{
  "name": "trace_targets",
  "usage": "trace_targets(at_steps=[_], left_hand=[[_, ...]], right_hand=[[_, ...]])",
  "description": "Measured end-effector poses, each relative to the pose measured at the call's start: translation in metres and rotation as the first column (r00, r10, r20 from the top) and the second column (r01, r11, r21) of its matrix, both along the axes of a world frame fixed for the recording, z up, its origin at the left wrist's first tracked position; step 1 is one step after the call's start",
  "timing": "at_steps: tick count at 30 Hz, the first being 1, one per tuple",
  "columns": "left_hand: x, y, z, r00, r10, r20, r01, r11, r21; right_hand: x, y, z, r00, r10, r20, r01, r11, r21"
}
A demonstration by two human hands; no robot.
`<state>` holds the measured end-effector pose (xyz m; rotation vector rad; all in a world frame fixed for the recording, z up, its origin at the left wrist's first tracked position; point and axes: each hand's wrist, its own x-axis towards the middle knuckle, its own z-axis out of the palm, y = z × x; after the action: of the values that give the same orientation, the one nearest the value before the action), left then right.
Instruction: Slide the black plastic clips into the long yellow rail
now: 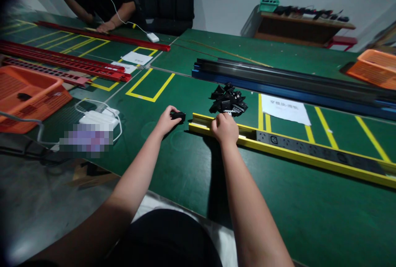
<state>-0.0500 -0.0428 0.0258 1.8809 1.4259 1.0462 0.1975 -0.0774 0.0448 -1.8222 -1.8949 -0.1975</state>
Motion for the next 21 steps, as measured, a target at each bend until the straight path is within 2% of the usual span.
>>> trace_targets(at_steps=[2, 6, 9, 12, 15, 18, 21], left_hand=[[0.005, 0.000, -0.004, 0.999, 0.041, -0.035, -0.040, 0.999, 0.026], [0.012, -0.002, -0.010, 0.973, 0.063, -0.221, -0.057, 0.998, 0.036], [0.014, -0.003, -0.009, 0.967, 0.103, -0.234, -0.100, 0.995, 0.025], [0.018, -0.001, -0.009, 0.986, 0.158, -0.055, -0.161, 0.986, -0.043], [0.029, 0.002, -0.013, 0.961, 0.222, 0.168, -0.188, 0.963, -0.194], [0.043, 0.005, -0.021, 0.910, 0.215, 0.354, -0.086, 0.934, -0.346], [0.052, 0.008, -0.025, 0.852, 0.196, 0.485, 0.020, 0.914, -0.404]], right_hand=[[0.000, 0.000, 0.000, 1.000, -0.001, 0.001, 0.001, 1.000, 0.004], [0.000, 0.000, 0.000, 1.000, -0.005, 0.000, 0.005, 1.000, 0.002], [0.000, 0.000, 0.000, 1.000, -0.004, 0.001, 0.004, 1.000, 0.002], [-0.001, 0.000, 0.000, 1.000, -0.007, 0.007, 0.007, 1.000, 0.005], [-0.001, -0.001, 0.000, 1.000, -0.014, 0.015, 0.014, 1.000, 0.007], [-0.001, -0.001, 0.000, 1.000, -0.017, 0.020, 0.016, 1.000, 0.014], [-0.001, -0.001, 0.001, 1.000, -0.022, 0.019, 0.021, 1.000, 0.007]])
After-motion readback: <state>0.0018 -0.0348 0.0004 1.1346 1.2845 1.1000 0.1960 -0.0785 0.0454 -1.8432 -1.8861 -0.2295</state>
